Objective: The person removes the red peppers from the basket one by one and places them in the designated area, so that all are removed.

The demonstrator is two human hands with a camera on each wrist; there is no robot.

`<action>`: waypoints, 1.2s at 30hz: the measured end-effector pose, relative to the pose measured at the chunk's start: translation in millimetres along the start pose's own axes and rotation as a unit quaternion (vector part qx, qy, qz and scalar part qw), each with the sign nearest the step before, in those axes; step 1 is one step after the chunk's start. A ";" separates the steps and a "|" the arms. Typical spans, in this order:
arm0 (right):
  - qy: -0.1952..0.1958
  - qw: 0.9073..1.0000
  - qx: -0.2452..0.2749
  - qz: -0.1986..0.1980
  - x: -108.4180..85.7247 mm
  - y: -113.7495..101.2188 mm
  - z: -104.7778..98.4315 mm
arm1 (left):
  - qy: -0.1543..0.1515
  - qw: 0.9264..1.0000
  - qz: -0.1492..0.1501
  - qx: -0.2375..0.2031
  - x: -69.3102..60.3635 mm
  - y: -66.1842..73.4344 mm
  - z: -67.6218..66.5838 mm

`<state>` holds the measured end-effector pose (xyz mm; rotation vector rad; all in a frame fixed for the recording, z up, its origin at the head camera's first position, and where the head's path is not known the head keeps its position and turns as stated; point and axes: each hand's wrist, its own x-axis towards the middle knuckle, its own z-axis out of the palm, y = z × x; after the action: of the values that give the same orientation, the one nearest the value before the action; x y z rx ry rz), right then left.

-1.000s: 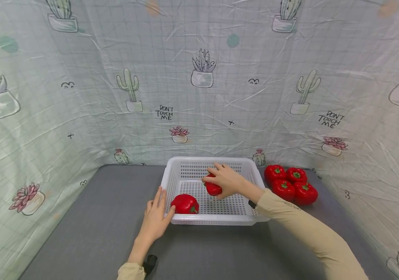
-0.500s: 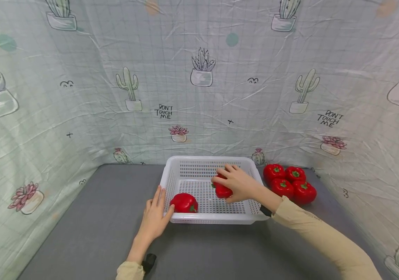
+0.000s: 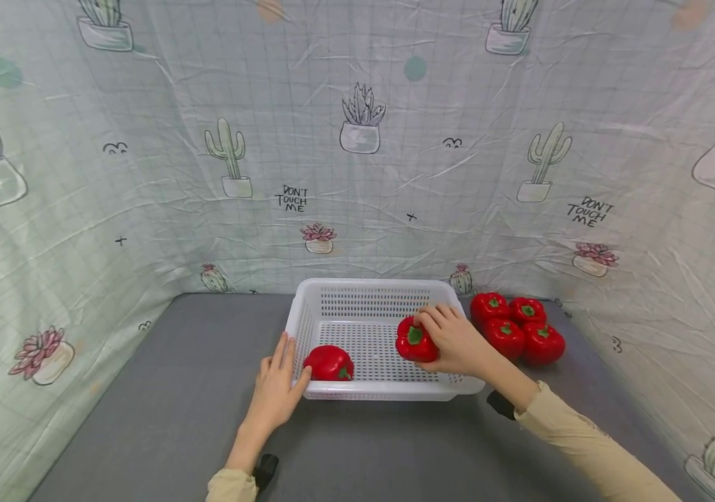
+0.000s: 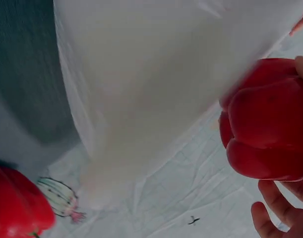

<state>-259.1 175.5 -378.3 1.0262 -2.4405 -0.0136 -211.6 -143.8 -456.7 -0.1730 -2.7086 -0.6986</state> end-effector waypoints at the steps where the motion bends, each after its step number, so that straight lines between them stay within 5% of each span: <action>1: 0.009 1.000 -0.002 0.011 -3.5 0.1 1.2 | 0.000 1.000 0.000 0.001 0.1 0.1 0.2; 8: 0.073 0.994 0.016 0.074 -23.8 -1.9 3.6 | 0.008 1.000 0.004 -0.001 -0.3 0.2 0.3; 17: 0.139 0.985 0.008 0.098 -42.6 0.2 -0.7 | 0.008 1.000 0.006 -0.001 -0.7 0.1 -0.1; 36: 0.160 0.972 0.006 0.174 -86.0 11.0 -9.4 | -0.001 1.000 0.006 -0.006 -1.1 0.1 -1.0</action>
<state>-210.8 243.1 -405.2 0.5413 -2.2852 0.2639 -210.3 -144.2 -456.2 -0.1917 -2.7034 -0.7105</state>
